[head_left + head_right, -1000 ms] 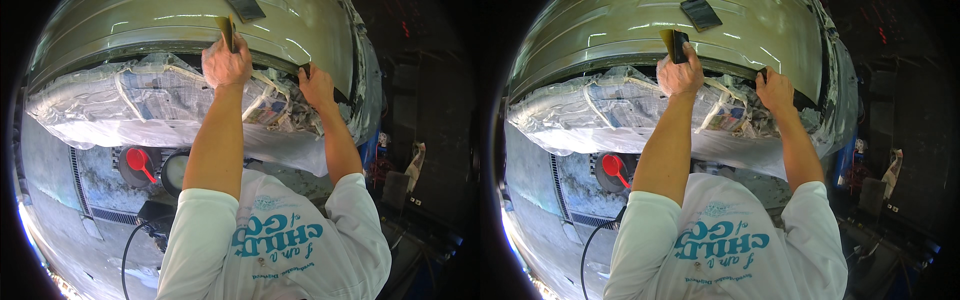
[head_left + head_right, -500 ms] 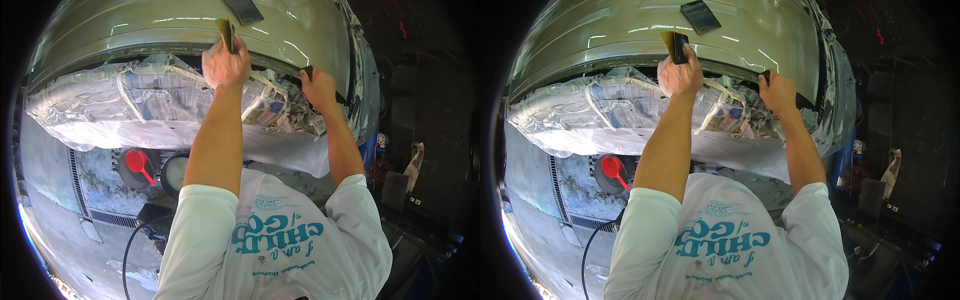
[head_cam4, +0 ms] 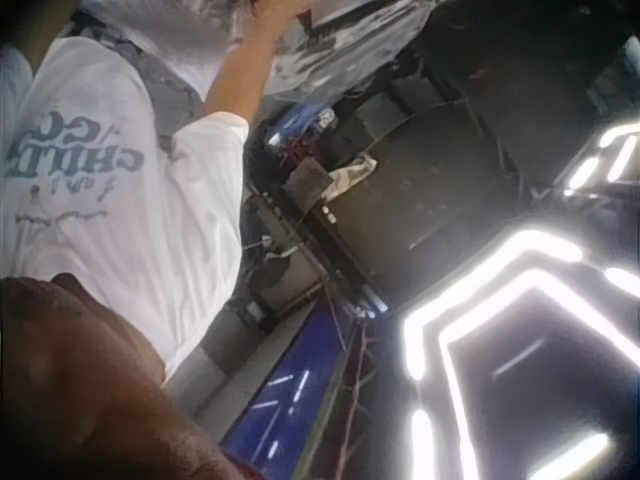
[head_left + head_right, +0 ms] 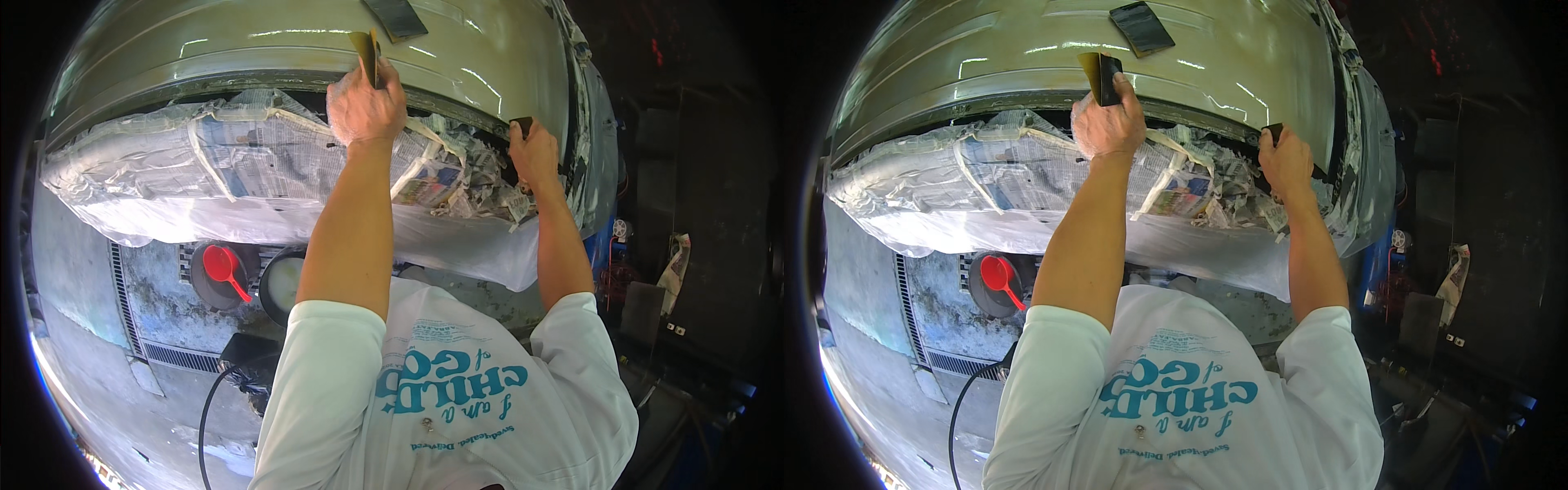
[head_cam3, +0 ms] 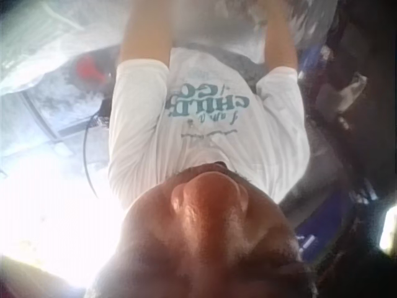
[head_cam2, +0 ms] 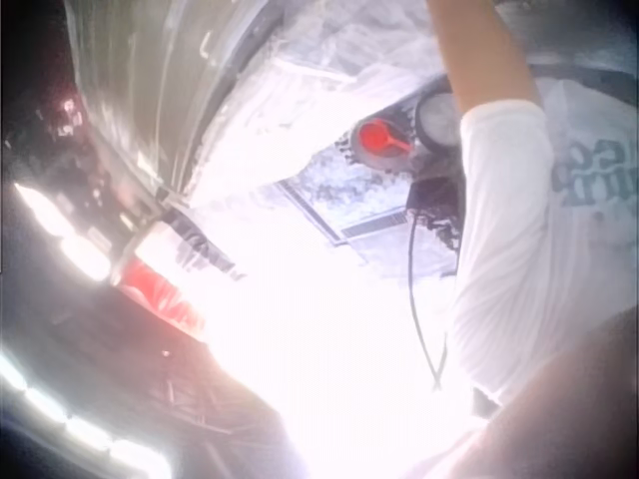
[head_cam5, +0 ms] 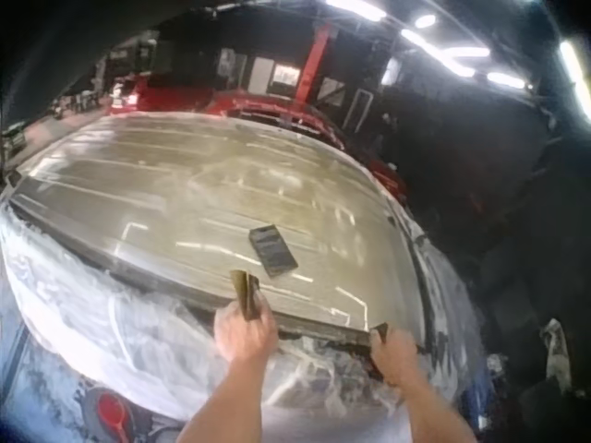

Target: The person sands the hood of a car using a sanding block and water. They repeatedly wet the surface with a red scoop and continue sanding the hood area.

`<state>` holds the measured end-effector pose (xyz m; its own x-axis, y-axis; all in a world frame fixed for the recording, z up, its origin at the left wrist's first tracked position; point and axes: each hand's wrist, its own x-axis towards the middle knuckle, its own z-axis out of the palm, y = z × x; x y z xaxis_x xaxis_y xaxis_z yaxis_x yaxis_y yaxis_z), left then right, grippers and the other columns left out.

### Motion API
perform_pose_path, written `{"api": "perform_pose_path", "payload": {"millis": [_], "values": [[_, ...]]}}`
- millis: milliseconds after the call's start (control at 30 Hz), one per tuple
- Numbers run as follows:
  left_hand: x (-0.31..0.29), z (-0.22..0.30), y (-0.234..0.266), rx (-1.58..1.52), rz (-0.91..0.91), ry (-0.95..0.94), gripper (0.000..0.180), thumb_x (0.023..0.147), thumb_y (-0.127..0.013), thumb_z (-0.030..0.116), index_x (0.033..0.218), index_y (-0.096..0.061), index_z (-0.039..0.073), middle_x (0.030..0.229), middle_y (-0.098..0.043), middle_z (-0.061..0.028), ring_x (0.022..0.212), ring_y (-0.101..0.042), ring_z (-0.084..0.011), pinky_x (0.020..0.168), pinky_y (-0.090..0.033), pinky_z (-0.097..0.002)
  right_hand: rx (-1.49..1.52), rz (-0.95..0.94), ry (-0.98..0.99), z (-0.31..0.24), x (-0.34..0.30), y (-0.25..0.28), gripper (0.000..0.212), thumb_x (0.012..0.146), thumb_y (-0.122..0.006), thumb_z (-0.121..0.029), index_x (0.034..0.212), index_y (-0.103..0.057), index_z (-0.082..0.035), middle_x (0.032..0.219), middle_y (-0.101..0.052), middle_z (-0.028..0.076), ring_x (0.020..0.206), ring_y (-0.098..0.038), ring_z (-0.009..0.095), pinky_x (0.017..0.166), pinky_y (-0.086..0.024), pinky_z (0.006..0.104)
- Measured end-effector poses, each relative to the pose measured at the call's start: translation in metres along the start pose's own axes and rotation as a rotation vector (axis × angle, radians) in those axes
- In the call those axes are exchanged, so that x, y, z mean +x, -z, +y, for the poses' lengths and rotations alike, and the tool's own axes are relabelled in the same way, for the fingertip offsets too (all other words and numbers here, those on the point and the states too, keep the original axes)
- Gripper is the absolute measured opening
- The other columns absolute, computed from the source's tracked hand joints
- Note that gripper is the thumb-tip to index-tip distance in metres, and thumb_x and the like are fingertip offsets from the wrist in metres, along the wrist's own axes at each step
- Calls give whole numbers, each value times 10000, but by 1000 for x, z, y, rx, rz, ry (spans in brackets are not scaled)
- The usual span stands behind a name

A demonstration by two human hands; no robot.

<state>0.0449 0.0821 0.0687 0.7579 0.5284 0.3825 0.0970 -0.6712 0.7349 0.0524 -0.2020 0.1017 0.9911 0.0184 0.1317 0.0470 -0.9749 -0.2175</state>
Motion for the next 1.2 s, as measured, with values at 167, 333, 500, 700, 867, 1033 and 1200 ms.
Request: {"api": "perform_pose_path", "payload": {"millis": [167,333,500,700,867,1033,1200], "values": [[-2,2,-2,33,43,-25,279,1037,-519,294,941,-661,74,782,-719,-164,770,-698,-393,742,-532,-510,7,-110,91,-13,8,-13,336,993,-643,-332,1024,-692,-1,925,-731,287,905,-699,509,834,-536,575],[-3,2,1,9,29,-3,265,1029,-538,276,903,-648,71,772,-720,-152,755,-698,-376,751,-528,-489,-119,-108,122,-19,12,-14,341,993,-649,-335,1032,-687,2,901,-731,276,888,-697,515,824,-541,581],[-5,1,-2,64,62,-5,275,1035,-532,295,941,-659,71,796,-730,-153,769,-698,-384,778,-517,-496,-121,-35,20,10,1,-10,333,988,-652,-317,1143,-686,-24,933,-725,289,916,-683,521,818,-536,579],[-4,2,-2,75,34,26,269,1039,-531,299,958,-666,80,800,-732,-139,762,-700,-365,776,-525,-479,-27,-85,92,17,5,-11,355,995,-647,-329,1165,-693,-20,879,-724,283,882,-695,509,808,-536,571],[-3,1,-4,31,28,13,257,1038,-531,297,970,-669,91,806,-734,-129,760,-700,-359,766,-526,-473,-83,-120,151,1,7,-12,354,997,-649,-336,1116,-697,-6,883,-719,300,885,-695,517,808,-542,578],[-5,1,0,53,11,20,257,1042,-521,301,999,-665,93,815,-737,-127,768,-703,-359,760,-535,-482,-175,-108,60,-10,5,-11,340,997,-648,-320,1069,-689,9,902,-721,307,893,-688,536,819,-549,588],[-3,3,1,-7,-18,81,358,1063,-454,372,1034,-685,100,837,-741,-191,814,-712,-447,771,-553,-557,-162,-58,24,0,2,-12,327,995,-649,-322,1071,-690,-7,898,-718,306,902,-684,539,821,-539,598]]}}
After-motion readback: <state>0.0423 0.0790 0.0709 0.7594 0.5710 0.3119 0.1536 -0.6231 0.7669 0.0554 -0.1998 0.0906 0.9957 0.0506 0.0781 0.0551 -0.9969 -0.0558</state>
